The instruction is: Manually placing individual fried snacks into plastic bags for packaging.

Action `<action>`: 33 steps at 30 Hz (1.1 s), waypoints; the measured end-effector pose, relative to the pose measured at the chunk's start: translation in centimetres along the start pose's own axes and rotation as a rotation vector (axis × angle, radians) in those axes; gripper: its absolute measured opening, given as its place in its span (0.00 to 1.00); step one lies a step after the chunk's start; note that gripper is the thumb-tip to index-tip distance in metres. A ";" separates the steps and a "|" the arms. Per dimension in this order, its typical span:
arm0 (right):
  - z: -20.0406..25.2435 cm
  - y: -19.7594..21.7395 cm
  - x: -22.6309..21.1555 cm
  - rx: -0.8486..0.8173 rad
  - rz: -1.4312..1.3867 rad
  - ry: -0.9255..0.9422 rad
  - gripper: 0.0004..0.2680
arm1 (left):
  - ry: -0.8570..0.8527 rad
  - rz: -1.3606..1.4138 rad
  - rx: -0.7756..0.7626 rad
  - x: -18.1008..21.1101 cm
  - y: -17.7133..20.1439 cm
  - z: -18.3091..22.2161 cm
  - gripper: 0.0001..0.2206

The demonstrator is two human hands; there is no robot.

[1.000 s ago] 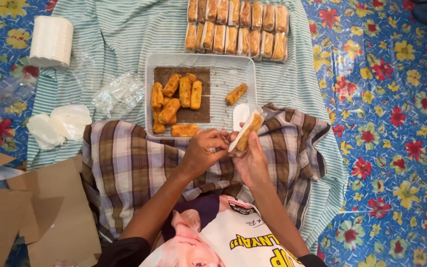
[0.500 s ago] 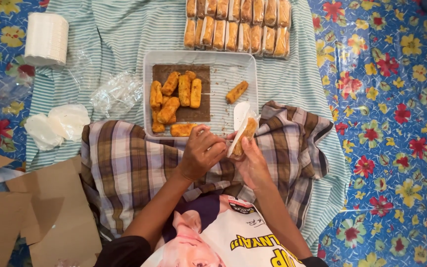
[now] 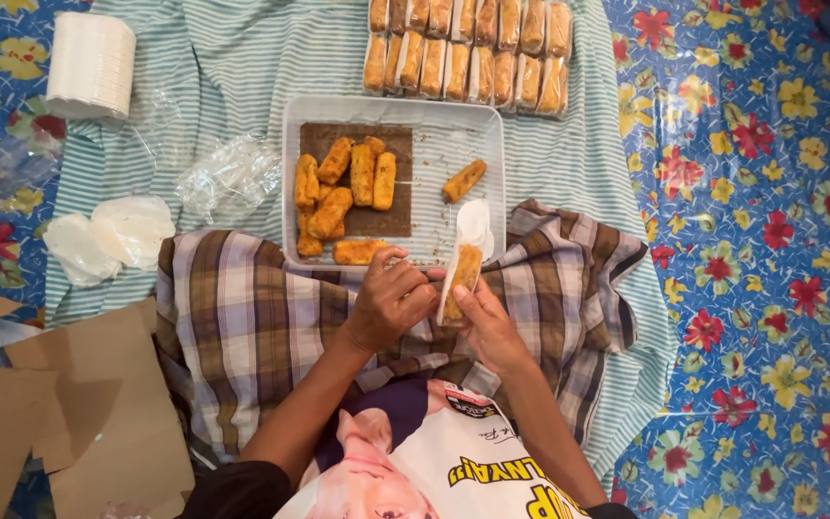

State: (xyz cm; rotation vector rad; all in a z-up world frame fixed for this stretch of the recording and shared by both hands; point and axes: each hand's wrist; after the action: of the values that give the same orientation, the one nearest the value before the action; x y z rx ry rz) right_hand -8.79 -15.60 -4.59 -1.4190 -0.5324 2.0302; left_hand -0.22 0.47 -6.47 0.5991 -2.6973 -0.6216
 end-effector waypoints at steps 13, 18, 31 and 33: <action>-0.1 4.5 3.7 -0.015 0.017 -0.102 0.11 | 0.186 0.064 -0.101 -0.9 1.5 2.7 0.10; -0.7 8.0 5.3 0.035 0.005 -0.134 0.13 | 0.373 -0.034 -0.249 -3.7 -0.5 6.9 0.11; 0.6 13.7 3.6 -0.022 0.075 -0.334 0.30 | 0.405 -0.237 -0.456 -6.8 -4.0 13.8 0.03; 0.4 14.0 3.7 -0.085 -0.022 -0.349 0.30 | 0.427 -0.237 -0.473 -6.7 -4.1 13.7 0.03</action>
State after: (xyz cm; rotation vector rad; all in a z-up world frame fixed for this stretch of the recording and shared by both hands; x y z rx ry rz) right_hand -13.51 -23.48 -15.79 -1.1010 -0.7842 2.2741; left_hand 1.70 4.96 -21.53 0.8123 -2.0063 -1.0207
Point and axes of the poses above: each hand's wrist, its own z-axis away from the middle knuckle, its own y-axis out of the back of the hand, x = y × z, and after that the axes turned 13 degrees about -z, right-handed
